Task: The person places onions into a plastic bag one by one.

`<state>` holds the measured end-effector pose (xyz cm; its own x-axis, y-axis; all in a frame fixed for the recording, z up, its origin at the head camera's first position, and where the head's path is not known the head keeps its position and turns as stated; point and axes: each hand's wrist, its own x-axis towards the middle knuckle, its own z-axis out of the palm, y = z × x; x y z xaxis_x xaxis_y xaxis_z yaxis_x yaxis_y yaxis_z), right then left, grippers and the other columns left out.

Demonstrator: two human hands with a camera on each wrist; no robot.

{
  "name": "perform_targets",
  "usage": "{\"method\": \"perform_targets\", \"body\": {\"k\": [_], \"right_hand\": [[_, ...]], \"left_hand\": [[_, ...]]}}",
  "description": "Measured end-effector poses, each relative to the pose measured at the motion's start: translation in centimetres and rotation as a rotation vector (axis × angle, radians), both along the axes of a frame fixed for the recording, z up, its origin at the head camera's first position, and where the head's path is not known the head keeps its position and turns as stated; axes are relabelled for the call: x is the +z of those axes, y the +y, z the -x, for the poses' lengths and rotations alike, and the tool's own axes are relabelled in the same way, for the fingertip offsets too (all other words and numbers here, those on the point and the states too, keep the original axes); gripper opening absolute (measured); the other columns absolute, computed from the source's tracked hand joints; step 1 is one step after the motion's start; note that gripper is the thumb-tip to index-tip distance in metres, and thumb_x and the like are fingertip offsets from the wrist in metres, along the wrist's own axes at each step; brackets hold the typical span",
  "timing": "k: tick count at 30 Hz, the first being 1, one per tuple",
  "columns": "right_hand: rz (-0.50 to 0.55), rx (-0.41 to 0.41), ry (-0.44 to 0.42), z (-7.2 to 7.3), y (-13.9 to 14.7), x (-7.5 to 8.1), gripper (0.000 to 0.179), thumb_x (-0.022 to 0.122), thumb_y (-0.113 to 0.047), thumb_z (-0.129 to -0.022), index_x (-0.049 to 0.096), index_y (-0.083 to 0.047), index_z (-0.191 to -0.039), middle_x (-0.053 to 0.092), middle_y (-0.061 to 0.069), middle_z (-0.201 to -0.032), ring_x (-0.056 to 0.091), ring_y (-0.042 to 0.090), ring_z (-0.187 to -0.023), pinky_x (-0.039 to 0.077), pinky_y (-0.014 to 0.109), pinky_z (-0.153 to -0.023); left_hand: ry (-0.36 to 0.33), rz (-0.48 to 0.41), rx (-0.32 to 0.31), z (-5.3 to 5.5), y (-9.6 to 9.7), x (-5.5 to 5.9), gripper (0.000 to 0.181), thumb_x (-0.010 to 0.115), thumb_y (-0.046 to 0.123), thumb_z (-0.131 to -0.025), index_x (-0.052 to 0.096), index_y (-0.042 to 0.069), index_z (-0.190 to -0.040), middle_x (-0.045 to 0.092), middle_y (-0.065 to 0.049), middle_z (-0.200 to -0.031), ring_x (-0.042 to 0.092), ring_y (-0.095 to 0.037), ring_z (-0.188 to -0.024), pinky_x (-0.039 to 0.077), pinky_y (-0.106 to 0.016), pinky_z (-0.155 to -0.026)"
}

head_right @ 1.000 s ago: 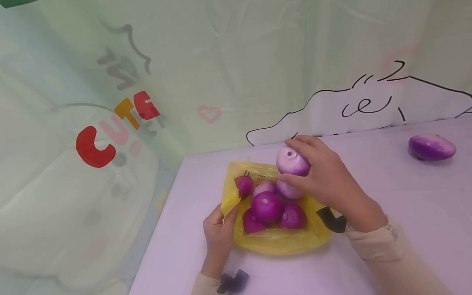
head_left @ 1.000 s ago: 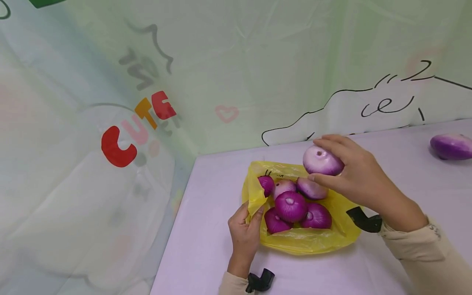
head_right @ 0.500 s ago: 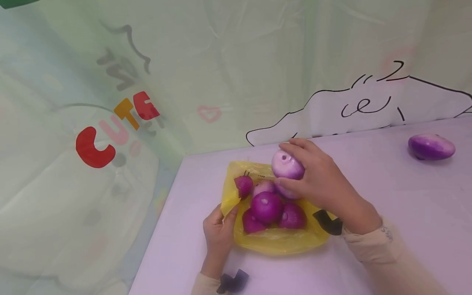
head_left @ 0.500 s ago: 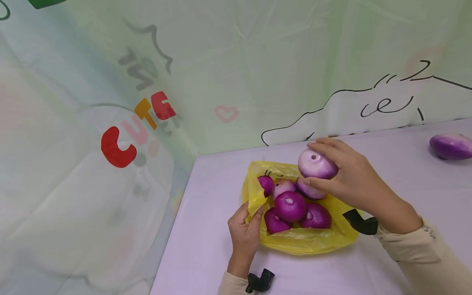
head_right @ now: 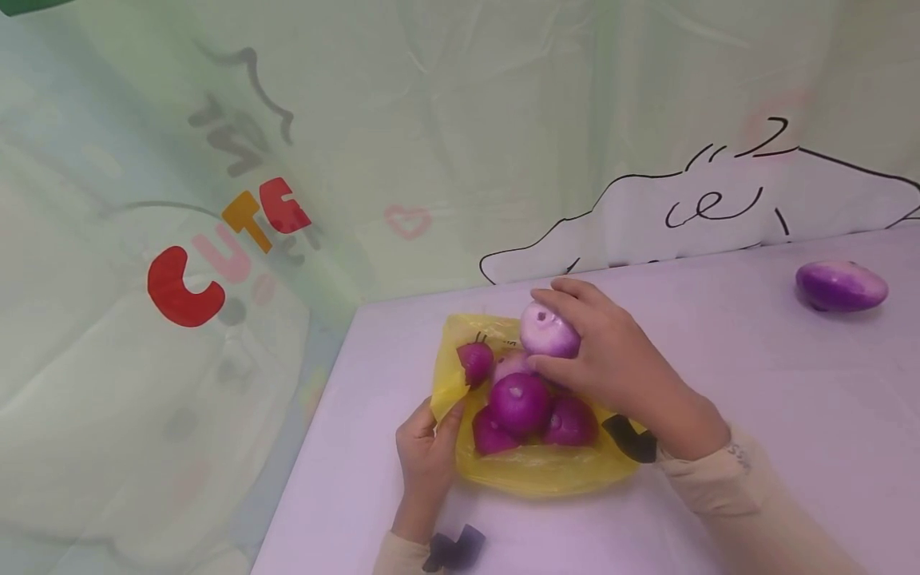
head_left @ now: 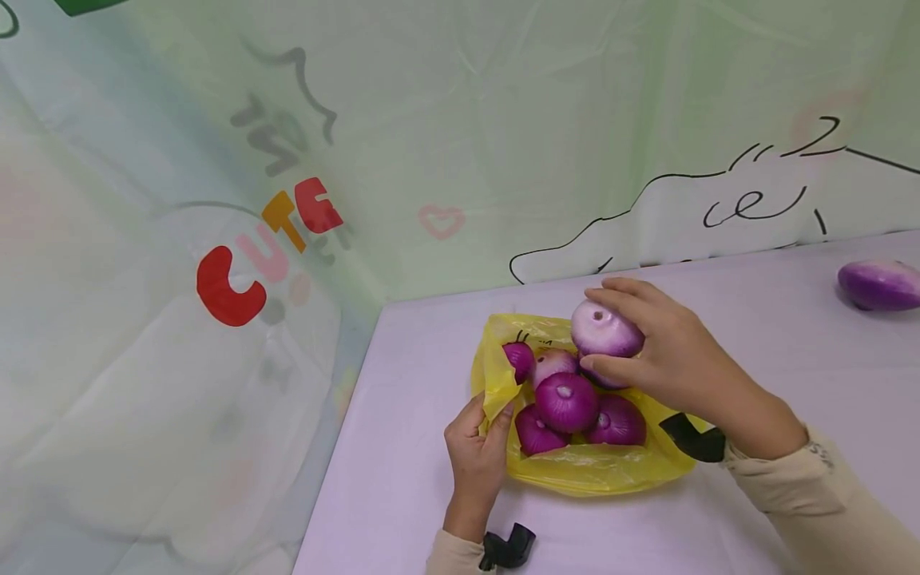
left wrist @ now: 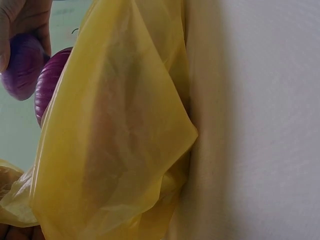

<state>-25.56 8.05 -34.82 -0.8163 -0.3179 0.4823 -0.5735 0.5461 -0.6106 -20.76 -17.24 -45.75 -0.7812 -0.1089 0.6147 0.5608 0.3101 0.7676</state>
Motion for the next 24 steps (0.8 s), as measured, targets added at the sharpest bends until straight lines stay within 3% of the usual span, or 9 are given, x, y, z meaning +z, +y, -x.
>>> {"method": "perform_targets", "body": {"k": [13, 24], "right_hand": [[-0.014, 0.038, -0.002, -0.2, -1.2, -0.4, 0.075, 0.094, -0.012, -0.075, 0.061, -0.001, -0.141, 0.052, 0.025, -0.146, 0.062, 0.048, -0.117, 0.059, 0.060, -0.084], [-0.025, 0.077, -0.005, -0.5, -1.8, -0.7, 0.076, 0.095, -0.020, -0.075, 0.061, -0.004, -0.142, 0.053, 0.023, -0.145, 0.064, 0.045, -0.117, 0.059, 0.060, -0.086]], "left_hand": [[0.002, -0.002, -0.006, -0.1, 0.0, 0.2, 0.030, 0.071, -0.006, -0.094, 0.074, 0.001, -0.123, 0.076, -0.010, -0.120, 0.073, -0.027, -0.108, 0.060, -0.036, -0.092], [-0.009, -0.006, -0.008, -0.1, 0.0, 0.2, 0.028, 0.071, -0.002, -0.095, 0.073, 0.001, -0.123, 0.076, -0.009, -0.121, 0.073, -0.027, -0.110, 0.059, -0.036, -0.093]]}}
